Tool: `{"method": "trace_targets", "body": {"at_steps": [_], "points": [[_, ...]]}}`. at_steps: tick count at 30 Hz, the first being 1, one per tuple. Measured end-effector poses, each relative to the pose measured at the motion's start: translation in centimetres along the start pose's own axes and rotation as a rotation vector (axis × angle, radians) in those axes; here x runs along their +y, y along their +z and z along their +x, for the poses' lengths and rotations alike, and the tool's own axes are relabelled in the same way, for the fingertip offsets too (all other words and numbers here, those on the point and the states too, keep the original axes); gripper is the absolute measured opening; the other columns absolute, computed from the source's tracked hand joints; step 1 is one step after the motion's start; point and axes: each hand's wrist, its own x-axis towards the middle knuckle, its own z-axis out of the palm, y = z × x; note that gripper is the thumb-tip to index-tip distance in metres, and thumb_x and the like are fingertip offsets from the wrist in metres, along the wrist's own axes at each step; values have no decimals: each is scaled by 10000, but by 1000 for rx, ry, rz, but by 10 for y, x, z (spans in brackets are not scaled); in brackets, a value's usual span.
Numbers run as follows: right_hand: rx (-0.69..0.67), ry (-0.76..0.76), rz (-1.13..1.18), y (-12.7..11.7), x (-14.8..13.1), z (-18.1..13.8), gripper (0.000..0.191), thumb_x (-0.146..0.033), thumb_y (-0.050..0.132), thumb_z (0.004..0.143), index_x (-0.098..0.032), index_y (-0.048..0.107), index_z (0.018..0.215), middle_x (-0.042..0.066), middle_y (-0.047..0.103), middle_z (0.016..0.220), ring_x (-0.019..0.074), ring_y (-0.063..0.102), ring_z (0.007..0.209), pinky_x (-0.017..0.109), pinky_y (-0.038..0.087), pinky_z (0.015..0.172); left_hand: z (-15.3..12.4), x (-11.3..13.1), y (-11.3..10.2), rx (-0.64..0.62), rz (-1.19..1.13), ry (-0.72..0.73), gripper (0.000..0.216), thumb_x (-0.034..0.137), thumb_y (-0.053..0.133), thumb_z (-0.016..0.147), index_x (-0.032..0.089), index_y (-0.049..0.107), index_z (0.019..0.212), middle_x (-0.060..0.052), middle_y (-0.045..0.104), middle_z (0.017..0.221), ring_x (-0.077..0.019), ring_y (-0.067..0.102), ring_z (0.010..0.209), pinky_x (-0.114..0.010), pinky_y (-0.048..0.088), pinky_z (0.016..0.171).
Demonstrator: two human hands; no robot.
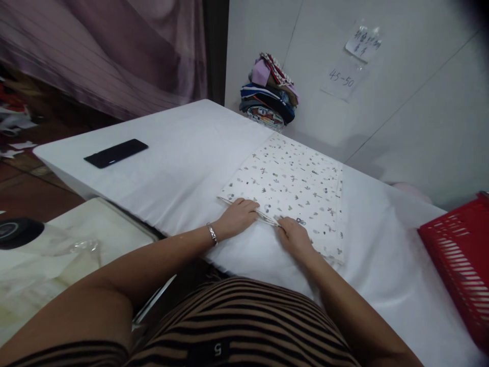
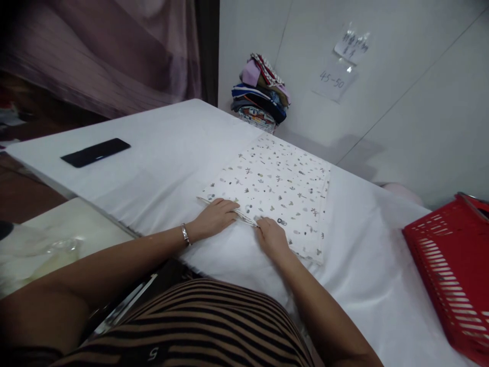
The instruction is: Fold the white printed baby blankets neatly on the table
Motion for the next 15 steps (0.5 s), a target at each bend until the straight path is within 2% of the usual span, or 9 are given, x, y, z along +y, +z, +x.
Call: {"method": "trace_targets", "body": {"at_steps": [7,12,15], "points": [[24,-38,-67,3,-3,-3,141,-219,483,911,-177,588,996,66,618,938,201,552,884,289,426,749,0,3,-12,60,-3,128,234,119,418,888,159,598,743,-45,627,1097,-183,504,1058,-353,357,927],[39,-100,-165,4,-8,-4,142,-223,492,913,-164,602,982,91,622,937,212,544,857,312,428,758,-5,3,-18,52,-12,162,275,122,390,900,169,582,710,-28,651,986,-161,536,950,-344,374,907],[33,-132,-212,2,-12,-2,144,-235,506,913,-156,612,970,90,619,913,220,537,841,323,424,755,-5,1,-15,46,-54,159,227,150,414,901,175,581,749,-24,658,948,-157,544,922,-361,366,913]]}}
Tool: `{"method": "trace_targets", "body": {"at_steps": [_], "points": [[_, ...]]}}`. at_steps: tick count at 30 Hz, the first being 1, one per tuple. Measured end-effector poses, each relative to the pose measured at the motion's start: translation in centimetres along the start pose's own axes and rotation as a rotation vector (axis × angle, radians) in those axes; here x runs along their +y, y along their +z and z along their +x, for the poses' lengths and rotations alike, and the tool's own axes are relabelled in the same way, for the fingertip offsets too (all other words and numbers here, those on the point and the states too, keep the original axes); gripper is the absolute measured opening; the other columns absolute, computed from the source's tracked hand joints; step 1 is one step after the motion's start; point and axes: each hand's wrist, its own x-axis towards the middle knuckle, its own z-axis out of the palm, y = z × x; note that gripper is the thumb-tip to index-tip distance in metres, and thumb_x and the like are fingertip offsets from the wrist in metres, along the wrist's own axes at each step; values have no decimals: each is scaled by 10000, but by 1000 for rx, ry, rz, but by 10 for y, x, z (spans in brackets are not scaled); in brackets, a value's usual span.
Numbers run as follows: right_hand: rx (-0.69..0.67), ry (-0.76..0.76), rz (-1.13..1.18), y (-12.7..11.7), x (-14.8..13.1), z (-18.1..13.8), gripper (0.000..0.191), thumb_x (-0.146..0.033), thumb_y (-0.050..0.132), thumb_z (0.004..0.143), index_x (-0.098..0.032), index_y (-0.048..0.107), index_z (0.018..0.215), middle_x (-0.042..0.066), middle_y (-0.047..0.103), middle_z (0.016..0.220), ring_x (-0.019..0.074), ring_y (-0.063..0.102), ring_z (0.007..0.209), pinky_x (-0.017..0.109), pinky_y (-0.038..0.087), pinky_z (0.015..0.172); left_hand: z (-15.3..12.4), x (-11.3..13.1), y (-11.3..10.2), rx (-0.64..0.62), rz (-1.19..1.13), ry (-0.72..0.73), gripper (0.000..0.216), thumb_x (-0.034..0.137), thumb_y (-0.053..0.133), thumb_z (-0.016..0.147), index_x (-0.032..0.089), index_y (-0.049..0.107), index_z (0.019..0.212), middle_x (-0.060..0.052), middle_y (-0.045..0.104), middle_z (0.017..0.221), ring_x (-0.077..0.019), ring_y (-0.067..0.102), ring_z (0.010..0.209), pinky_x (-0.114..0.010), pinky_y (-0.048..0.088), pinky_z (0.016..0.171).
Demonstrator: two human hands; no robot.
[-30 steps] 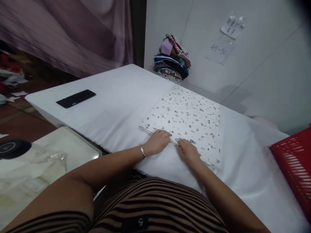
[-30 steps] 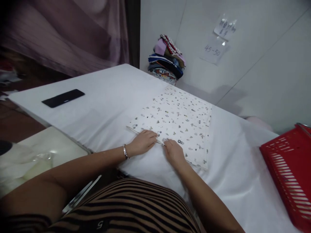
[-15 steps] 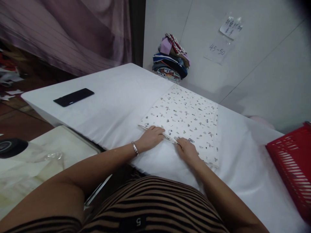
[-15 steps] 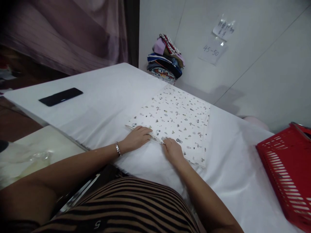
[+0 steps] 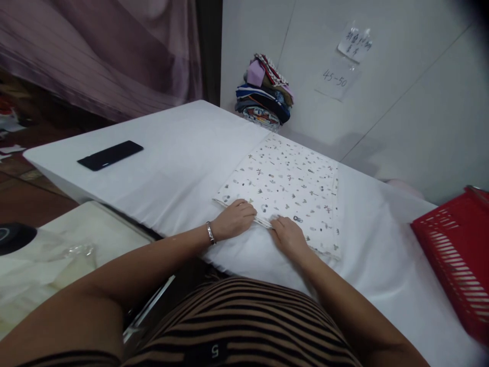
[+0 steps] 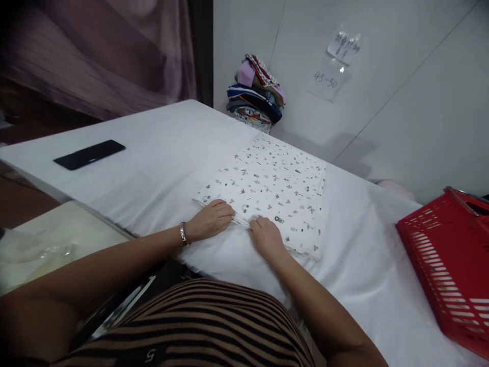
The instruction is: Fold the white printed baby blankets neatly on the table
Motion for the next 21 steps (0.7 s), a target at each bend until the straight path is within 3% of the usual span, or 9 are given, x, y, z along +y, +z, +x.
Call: {"method": "trace_targets", "body": {"at_steps": [5,11,21], "points": [[41,-28,-20,2,-8,11,222,-257,516,916,-160,572,1108,97,618,973,229,525,877,337,412,753,1,-3,4,22,-102,-65,140,176,451,885,181,575,820,-35,659,928,-163,556,902,-363,369,903],[24,-29,-16,5,-18,31,149,-241,516,915,-174,591,1025,87,611,940,227,523,877,330,402,745,3,-4,6,18,-146,-134,129,170,452,873,179,565,811,-27,644,894,-155,554,860,-335,384,863],[6,26,158,8,-13,32,168,-247,428,951,-193,579,1001,60,617,920,185,562,882,279,422,714,-19,-12,0,-59,5,-260,104,145,522,838,179,619,853,-65,618,1116,-201,540,1025,-372,375,866]]}}
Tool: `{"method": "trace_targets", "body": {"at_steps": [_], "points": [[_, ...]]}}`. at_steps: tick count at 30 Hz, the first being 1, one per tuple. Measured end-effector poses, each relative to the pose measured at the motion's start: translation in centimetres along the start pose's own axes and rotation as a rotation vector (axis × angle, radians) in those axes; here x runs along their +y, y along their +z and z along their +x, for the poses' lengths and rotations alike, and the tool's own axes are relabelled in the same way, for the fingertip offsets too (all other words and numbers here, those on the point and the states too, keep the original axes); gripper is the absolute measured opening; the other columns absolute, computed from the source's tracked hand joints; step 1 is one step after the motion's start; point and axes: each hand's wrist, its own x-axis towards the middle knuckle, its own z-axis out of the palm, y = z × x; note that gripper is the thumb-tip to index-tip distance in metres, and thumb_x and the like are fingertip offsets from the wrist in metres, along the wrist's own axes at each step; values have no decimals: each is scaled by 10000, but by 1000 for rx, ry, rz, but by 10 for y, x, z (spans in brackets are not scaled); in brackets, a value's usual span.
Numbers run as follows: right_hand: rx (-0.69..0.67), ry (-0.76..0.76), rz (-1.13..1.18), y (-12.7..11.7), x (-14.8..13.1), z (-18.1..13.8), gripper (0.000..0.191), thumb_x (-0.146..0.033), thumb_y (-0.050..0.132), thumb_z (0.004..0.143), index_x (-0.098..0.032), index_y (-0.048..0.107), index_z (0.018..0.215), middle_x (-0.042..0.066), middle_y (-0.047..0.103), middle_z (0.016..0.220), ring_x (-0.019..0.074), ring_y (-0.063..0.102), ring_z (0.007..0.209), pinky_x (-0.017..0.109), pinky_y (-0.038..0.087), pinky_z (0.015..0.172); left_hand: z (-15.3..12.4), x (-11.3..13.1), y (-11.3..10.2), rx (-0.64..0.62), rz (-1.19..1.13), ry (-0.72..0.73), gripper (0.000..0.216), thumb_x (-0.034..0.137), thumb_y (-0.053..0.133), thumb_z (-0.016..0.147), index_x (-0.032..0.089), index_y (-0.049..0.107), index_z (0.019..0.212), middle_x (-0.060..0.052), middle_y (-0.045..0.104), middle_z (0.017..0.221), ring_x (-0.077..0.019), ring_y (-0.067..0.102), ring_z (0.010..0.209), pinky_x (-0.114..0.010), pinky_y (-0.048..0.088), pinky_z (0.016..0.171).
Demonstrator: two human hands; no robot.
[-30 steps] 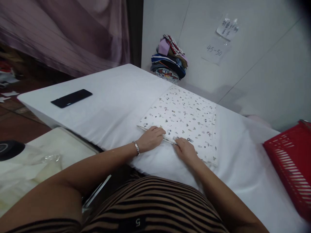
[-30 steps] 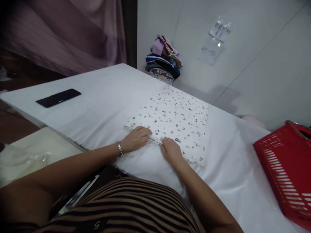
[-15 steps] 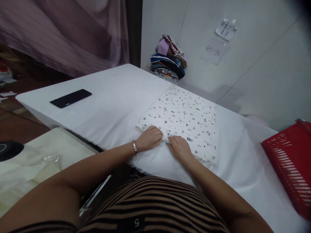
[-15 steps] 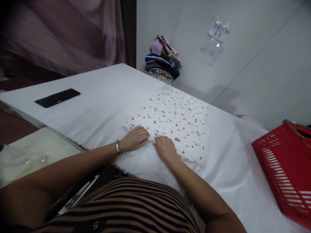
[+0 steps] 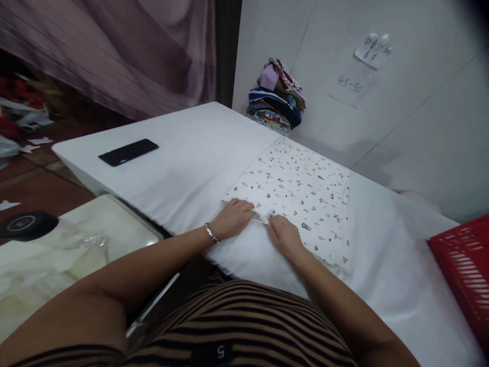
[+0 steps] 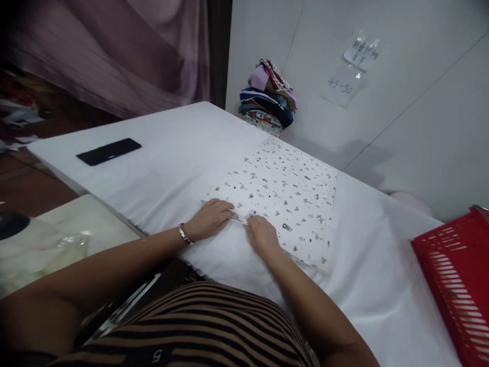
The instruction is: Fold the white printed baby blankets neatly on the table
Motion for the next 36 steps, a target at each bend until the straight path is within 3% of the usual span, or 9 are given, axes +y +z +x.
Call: {"method": "trace_targets", "body": {"at_steps": [7,16,26,36], "points": [[-15,15,9,-1,-1,2,140,-253,448,941,-195,574,956,58,626,901,192,570,856,278,429,700,-1,-5,-8,37,85,52,147,144,483,865,157,614,799,-51,644,1075,-193,543,993,-362,377,894],[-69,-24,-120,-6,-8,4,127,-225,484,920,-167,589,961,82,615,912,216,556,846,310,423,707,-4,-17,-10,85,-37,108,176,175,436,894,175,603,841,-43,668,965,-169,565,917,-364,382,904],[-111,-35,-206,2,-33,41,142,-248,462,938,-176,583,956,76,603,934,222,536,882,323,410,741,0,-17,-8,36,-85,21,128,171,465,868,184,582,818,-19,669,893,-149,579,854,-344,384,876],[-182,55,-1,-2,-28,43,216,-294,388,966,-199,581,985,56,629,995,184,561,970,268,406,772,-28,-34,-13,48,10,-217,134,155,520,833,196,624,906,-68,612,1171,-213,531,1105,-392,389,921]]}}
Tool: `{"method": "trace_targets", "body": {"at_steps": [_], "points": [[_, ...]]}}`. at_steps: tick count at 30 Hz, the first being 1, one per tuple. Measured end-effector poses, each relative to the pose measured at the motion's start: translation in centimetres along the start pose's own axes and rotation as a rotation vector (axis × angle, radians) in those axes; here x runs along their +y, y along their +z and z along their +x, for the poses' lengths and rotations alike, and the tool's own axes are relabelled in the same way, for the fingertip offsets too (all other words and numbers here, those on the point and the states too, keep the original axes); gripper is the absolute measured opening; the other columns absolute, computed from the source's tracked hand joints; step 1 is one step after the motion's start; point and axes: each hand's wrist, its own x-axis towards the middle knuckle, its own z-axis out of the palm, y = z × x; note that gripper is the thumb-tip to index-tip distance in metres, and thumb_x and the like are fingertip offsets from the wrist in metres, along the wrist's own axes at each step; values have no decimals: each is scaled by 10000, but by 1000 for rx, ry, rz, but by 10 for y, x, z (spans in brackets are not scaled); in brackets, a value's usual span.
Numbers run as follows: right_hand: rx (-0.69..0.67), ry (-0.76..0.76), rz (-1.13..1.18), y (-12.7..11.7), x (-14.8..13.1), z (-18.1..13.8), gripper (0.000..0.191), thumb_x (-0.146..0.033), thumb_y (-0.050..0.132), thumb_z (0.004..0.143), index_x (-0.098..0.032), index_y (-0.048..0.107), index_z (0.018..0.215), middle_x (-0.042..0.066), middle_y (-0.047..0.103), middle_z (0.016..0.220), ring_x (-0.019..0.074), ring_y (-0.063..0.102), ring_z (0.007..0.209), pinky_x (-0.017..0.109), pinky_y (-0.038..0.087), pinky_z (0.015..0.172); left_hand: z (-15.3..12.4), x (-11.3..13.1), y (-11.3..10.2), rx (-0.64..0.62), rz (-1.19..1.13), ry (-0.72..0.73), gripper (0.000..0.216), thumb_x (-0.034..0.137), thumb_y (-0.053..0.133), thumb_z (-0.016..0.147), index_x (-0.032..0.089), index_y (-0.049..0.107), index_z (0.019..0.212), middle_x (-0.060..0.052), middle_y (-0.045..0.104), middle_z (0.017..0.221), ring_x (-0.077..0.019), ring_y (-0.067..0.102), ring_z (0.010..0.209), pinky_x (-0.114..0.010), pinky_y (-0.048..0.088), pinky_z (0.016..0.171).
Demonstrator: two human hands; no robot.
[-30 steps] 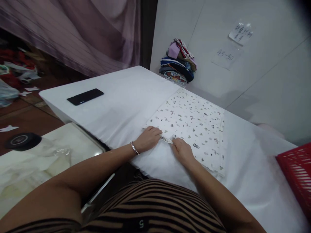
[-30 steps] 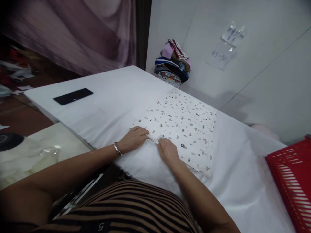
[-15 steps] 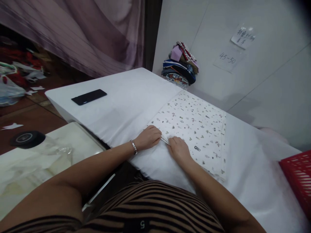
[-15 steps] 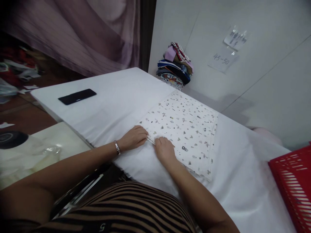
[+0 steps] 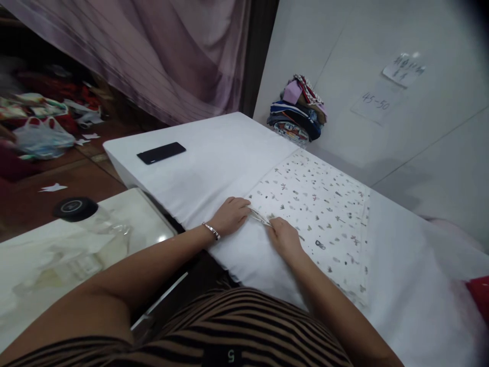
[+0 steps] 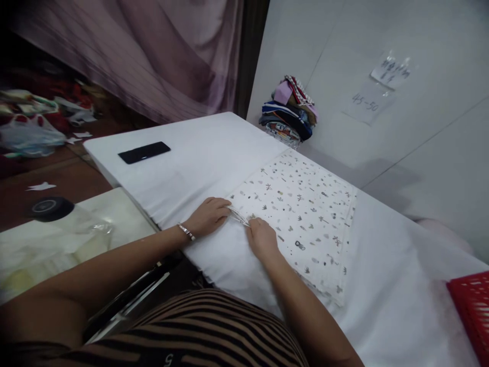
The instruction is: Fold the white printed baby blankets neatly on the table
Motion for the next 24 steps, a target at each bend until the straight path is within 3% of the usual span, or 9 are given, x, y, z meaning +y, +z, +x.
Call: {"method": "trace_targets", "body": {"at_steps": [9,15,24], "points": [[-28,8,10,0,1,3,205,-286,393,959,-203,578,995,51,633,1002,183,565,973,269,403,761,6,-4,4,-15,27,115,158,254,526,881,203,663,940,-76,581,1230,-219,500,1152,-396,389,949],[-7,16,10,2,0,2,222,-303,404,959,-192,569,1057,64,631,1028,196,564,982,277,407,775,8,-4,0,43,77,210,202,145,446,878,160,633,806,-71,635,1109,-193,541,1073,-368,407,935],[-14,2,17,1,0,3,226,-310,396,961,-205,578,1045,59,634,1026,193,569,969,274,412,771,2,-11,4,126,-36,191,190,253,448,918,181,619,878,-66,657,1034,-176,581,989,-359,456,871]]}}
